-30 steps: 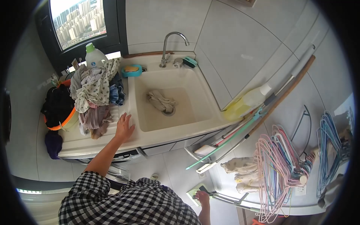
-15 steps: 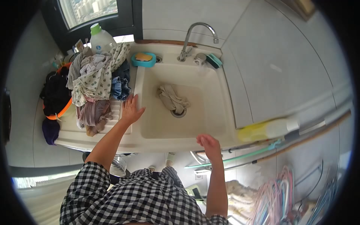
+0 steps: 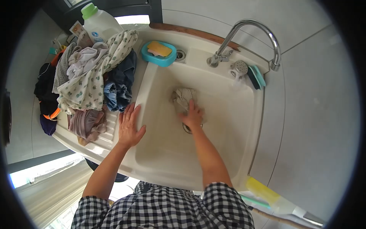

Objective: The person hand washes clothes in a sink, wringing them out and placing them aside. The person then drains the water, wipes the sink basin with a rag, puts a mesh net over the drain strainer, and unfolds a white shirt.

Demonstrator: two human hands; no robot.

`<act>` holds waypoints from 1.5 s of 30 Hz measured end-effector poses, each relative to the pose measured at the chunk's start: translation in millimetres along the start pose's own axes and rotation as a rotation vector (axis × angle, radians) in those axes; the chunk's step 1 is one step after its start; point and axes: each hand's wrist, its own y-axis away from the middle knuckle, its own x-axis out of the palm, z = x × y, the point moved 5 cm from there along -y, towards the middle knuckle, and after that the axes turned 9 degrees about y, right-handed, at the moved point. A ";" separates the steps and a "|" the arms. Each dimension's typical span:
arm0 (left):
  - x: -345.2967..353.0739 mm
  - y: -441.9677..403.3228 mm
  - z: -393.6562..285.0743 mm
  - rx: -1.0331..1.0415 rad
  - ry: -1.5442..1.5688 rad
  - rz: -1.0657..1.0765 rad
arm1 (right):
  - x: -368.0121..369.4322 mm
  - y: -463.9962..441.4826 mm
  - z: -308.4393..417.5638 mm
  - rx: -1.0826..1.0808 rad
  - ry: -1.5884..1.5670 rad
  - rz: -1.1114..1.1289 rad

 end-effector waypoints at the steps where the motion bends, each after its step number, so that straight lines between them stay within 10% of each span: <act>1: -0.4 -1.9 -0.5 -0.010 -0.007 0.006 | -4.2 -3.8 21.5 0.002 -0.024 0.013; 9: 1.6 -5.1 -1.1 -0.033 -0.047 0.022 | 41.7 40.0 88.2 -0.171 -0.266 0.047; 17: 1.9 -1.8 -0.1 -0.024 -0.040 0.013 | 25.1 130.2 -23.1 -0.675 0.010 0.286; 45: 1.5 4.7 1.1 -0.002 -0.053 -0.044 | -20.5 158.9 -134.3 -0.343 0.248 0.576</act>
